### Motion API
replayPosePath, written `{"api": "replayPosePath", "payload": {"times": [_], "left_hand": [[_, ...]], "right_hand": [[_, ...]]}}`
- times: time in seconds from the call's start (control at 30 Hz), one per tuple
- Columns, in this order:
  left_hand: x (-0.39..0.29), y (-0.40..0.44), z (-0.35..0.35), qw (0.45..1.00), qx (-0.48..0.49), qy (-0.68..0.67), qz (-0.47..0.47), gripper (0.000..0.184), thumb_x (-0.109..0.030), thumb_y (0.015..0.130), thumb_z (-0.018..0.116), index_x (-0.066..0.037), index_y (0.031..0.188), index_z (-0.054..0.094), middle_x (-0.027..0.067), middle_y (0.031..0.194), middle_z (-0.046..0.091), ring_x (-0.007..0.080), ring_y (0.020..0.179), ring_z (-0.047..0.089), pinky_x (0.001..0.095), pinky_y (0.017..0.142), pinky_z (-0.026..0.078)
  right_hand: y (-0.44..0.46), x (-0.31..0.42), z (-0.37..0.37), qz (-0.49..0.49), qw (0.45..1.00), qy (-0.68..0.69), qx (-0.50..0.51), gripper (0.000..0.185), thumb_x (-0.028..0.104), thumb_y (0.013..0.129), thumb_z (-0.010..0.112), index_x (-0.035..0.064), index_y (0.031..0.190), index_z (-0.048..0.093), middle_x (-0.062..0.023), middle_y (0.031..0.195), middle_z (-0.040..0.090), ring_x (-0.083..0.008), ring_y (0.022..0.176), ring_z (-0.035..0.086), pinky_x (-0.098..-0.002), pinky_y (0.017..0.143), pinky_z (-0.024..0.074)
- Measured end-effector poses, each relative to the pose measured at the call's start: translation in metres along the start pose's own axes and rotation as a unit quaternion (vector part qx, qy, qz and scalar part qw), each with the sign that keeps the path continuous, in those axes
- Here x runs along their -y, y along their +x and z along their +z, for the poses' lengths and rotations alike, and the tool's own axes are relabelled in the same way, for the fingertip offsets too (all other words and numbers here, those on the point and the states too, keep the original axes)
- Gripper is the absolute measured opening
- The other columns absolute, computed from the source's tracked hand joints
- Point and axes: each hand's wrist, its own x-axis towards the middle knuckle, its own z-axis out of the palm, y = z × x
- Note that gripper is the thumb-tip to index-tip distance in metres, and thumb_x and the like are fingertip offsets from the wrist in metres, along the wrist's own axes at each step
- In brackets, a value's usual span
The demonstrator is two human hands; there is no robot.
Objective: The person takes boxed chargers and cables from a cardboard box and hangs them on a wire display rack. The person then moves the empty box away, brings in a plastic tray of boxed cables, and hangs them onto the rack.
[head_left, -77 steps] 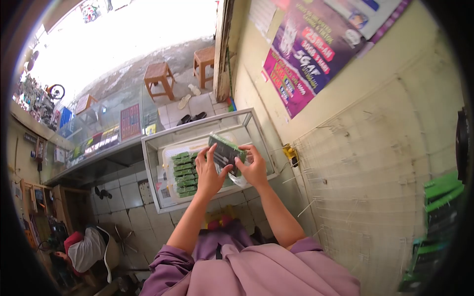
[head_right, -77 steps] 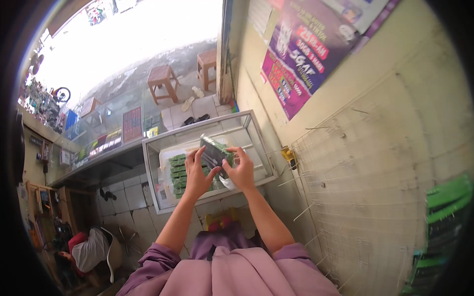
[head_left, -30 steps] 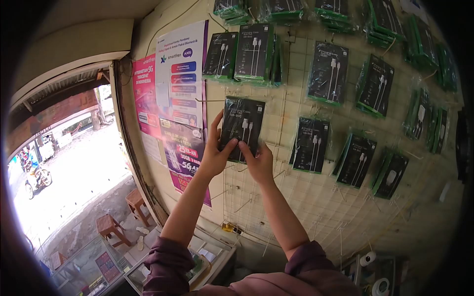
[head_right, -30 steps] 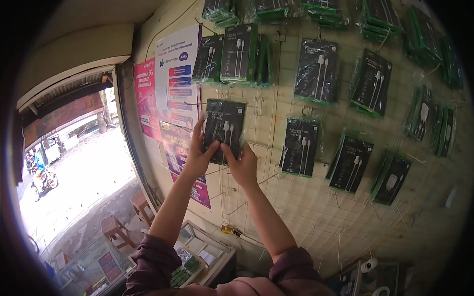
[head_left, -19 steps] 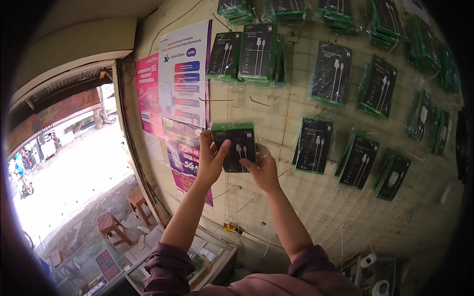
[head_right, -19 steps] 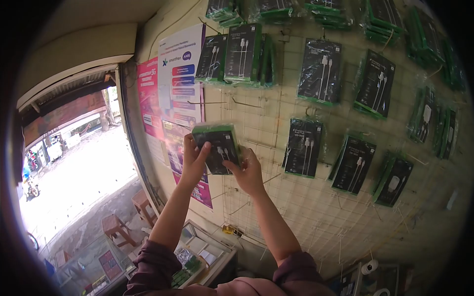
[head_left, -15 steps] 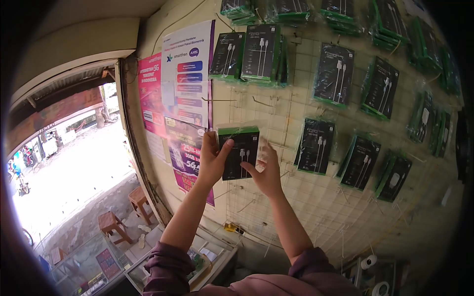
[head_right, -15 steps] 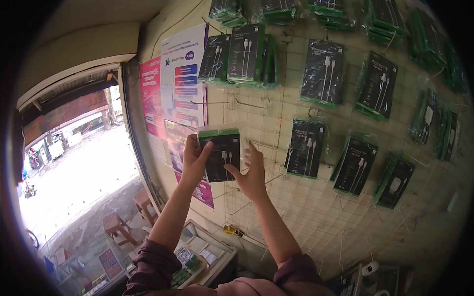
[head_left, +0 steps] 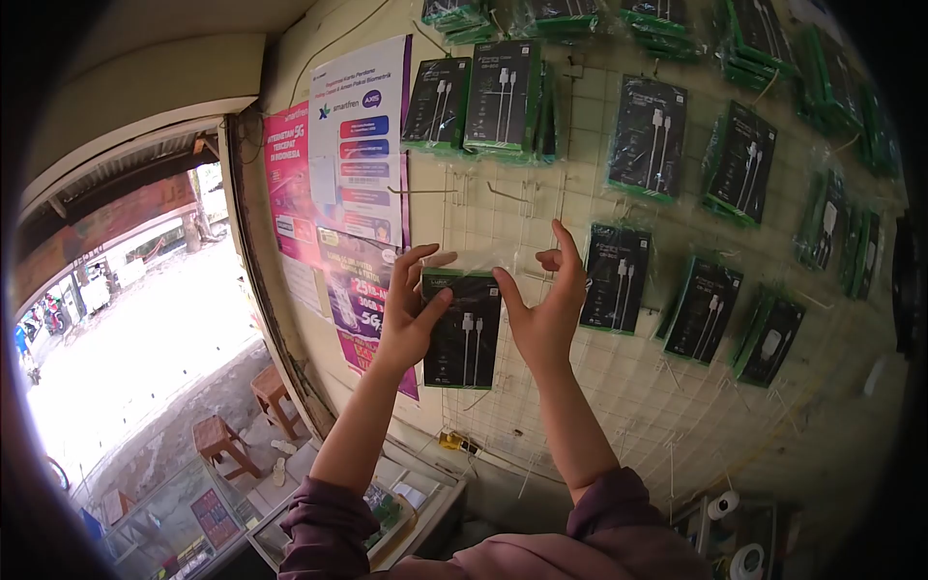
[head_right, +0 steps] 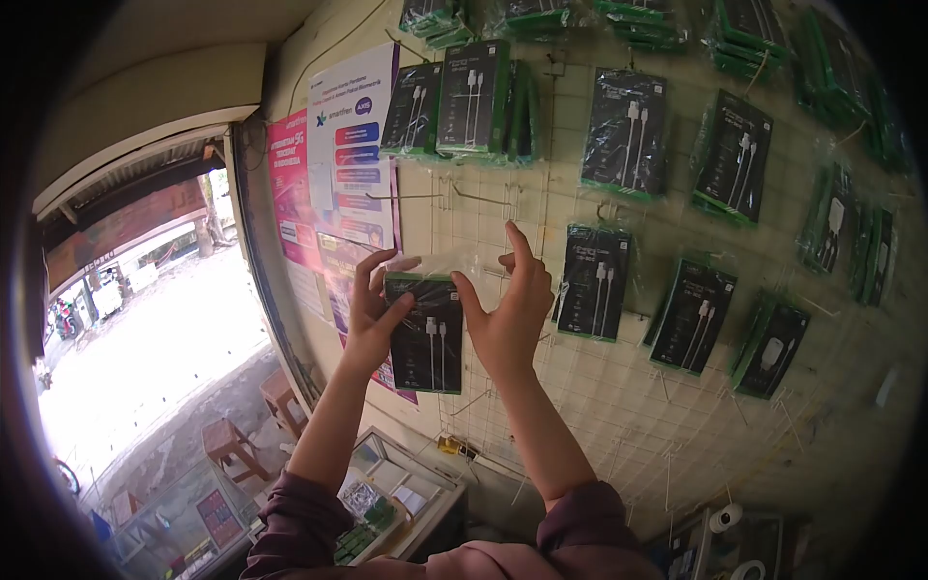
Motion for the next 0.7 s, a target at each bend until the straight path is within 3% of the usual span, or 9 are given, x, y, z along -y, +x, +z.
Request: {"api": "replayPosePath", "payload": {"times": [0.03,0.07,0.17,0.23,0.27,0.47,0.53,0.67,0.7], "left_hand": [[-0.001,0.001,-0.002,0.999,0.013,0.037,0.001,0.052,0.006,0.092,0.056,-0.006,0.14,0.039,0.013,0.13,0.055,0.0185,0.117,0.055,0.0314,0.102,0.042],[-0.004,0.0,-0.003,0.999,0.022,0.042,-0.026,0.048,0.006,0.09,0.056,-0.004,0.137,0.05,0.0102,0.132,0.054,0.0177,0.121,0.052,0.0314,0.105,0.039],[-0.003,0.005,-0.004,0.996,0.019,0.082,-0.006,0.051,0.007,0.088,0.057,-0.003,0.138,0.051,0.0109,0.13,0.056,0.0179,0.121,0.052,0.0303,0.104,0.039],[-0.006,0.008,-0.002,0.996,0.019,0.087,-0.012,0.053,0.009,0.087,0.057,-0.003,0.139,0.051,0.0108,0.13,0.056,0.0183,0.122,0.052,0.0306,0.105,0.039],[-0.008,0.01,-0.001,0.995,0.018,0.094,-0.015,0.055,0.01,0.086,0.057,-0.004,0.14,0.05,0.0107,0.13,0.056,0.0187,0.123,0.052,0.0309,0.105,0.039],[-0.018,0.023,0.001,0.998,0.017,0.066,0.005,0.059,0.012,0.084,0.06,0.0,0.14,0.048,0.0126,0.141,0.052,0.0221,0.128,0.051,0.0333,0.107,0.041],[-0.023,0.023,0.004,0.998,0.024,0.058,-0.002,0.059,0.012,0.084,0.059,0.001,0.14,0.047,0.0128,0.141,0.051,0.0224,0.128,0.051,0.0332,0.107,0.041],[-0.02,0.025,0.003,0.998,0.035,0.058,0.003,0.056,0.009,0.086,0.061,0.001,0.139,0.048,0.0129,0.141,0.052,0.0232,0.128,0.052,0.0335,0.106,0.042],[-0.018,0.027,0.002,0.998,0.036,0.058,0.005,0.056,0.009,0.086,0.061,0.001,0.139,0.048,0.0129,0.141,0.052,0.0232,0.128,0.052,0.0335,0.106,0.042]], "right_hand": [[0.001,-0.001,-0.002,-0.084,0.991,-0.097,-0.04,0.076,0.021,0.088,0.074,0.0076,0.148,0.03,-0.0113,0.084,0.069,-0.025,0.082,0.069,-0.0357,0.077,0.051],[-0.001,0.002,-0.004,-0.027,0.999,-0.01,0.017,0.076,0.019,0.089,0.073,0.009,0.15,0.029,-0.0121,0.088,0.07,-0.0244,0.088,0.07,-0.035,0.079,0.0507],[0.005,0.02,-0.005,0.036,0.988,0.119,0.097,0.072,0.018,0.089,0.071,0.0105,0.15,0.032,-0.0107,0.089,0.07,-0.0224,0.087,0.069,-0.0335,0.078,0.0497],[0.013,0.012,-0.001,0.034,0.986,0.124,0.103,0.071,0.018,0.09,0.07,0.0123,0.15,0.033,-0.0103,0.086,0.069,-0.0226,0.082,0.068,-0.0333,0.076,0.0497],[0.019,0.007,-0.001,-0.037,0.996,0.043,0.068,0.071,0.018,0.09,0.07,0.0127,0.15,0.033,-0.0111,0.083,0.069,-0.0239,0.079,0.068,-0.0341,0.074,0.0503],[0.023,0.009,-0.009,-0.099,0.99,-0.096,0.016,0.07,0.021,0.09,0.07,0.0136,0.15,0.034,-0.013,0.09,0.068,-0.0245,0.078,0.068,-0.035,0.071,0.0515],[0.023,0.012,-0.004,0.009,0.992,0.101,0.08,0.068,0.019,0.089,0.072,0.0134,0.148,0.038,-0.0124,0.088,0.069,-0.0218,0.079,0.068,-0.0341,0.076,0.0525],[0.033,0.008,0.001,0.12,0.962,0.204,0.133,0.068,0.013,0.09,0.071,0.0155,0.149,0.038,-0.0104,0.084,0.069,-0.0191,0.08,0.068,-0.0333,0.083,0.0528],[0.035,0.004,0.002,0.124,0.951,0.23,0.167,0.062,0.011,0.088,0.071,0.0151,0.144,0.045,-0.0096,0.087,0.07,-0.0185,0.08,0.068,-0.033,0.085,0.0527]]}}
